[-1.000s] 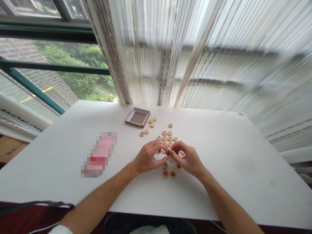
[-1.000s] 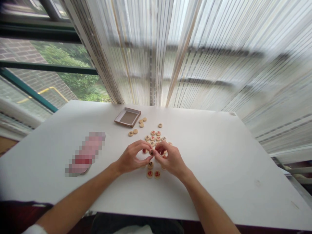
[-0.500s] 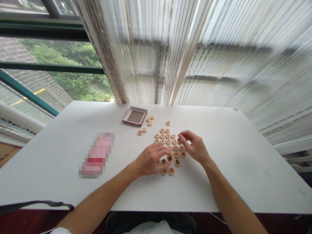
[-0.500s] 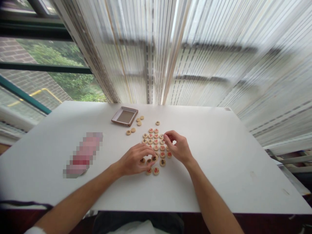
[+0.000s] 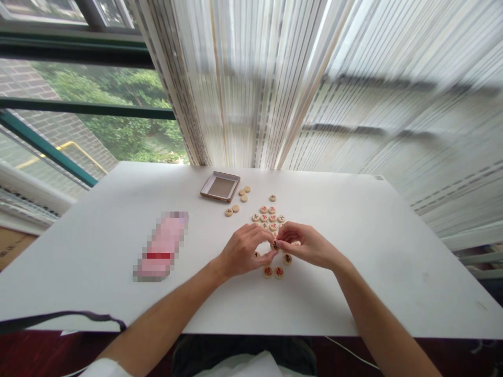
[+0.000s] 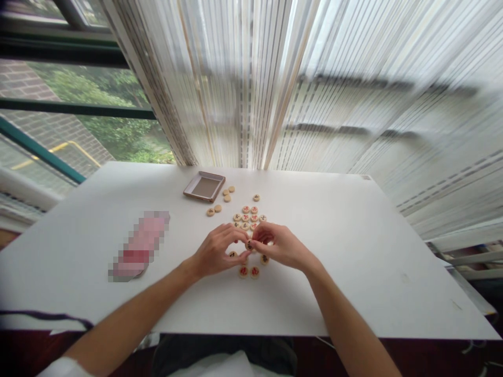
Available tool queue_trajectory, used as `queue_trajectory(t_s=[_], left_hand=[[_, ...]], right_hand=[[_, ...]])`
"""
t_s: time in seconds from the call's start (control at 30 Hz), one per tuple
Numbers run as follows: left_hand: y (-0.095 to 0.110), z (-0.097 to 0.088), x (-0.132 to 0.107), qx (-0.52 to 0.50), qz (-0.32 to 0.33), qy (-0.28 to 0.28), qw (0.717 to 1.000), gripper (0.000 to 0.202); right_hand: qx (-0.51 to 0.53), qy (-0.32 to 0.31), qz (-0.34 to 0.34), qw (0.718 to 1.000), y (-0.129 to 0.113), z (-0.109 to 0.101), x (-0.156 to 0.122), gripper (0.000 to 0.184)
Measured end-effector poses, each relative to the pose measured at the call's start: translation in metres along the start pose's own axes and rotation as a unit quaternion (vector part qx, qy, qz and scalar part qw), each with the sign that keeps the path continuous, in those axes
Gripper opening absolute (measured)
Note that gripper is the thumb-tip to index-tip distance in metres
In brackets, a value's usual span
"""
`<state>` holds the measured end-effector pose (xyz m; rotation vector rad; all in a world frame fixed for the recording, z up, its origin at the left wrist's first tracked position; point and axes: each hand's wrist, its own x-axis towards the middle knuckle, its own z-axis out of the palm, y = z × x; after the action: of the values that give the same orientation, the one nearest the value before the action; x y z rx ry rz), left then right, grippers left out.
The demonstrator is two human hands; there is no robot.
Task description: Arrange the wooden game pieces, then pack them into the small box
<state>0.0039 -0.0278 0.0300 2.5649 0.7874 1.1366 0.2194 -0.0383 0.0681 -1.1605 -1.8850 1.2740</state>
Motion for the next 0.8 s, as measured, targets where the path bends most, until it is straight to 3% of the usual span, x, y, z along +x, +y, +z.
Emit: queue_trajectory(t_s=[0.37,0.5,0.8], left_hand=[[-0.003,-0.01,0.0,-0.046,0.011,-0.003,0.999,0.017],[-0.011,-0.011,0.0,-0.02,-0.006,0.012,1.0,0.011],[-0.018,-0.01,-0.002,0.043,0.011,0.002,0.999,0.012]], right_hand=[[-0.048,0.064,0.039,0.996,0.005,0.009,-0.022,0.018],[-0.129,0.073,0.033,0.988,0.005,0.017,-0.027,0.009],[-0.223,0.08,0.051,0.97,0.007,0.029,-0.027,0.014]])
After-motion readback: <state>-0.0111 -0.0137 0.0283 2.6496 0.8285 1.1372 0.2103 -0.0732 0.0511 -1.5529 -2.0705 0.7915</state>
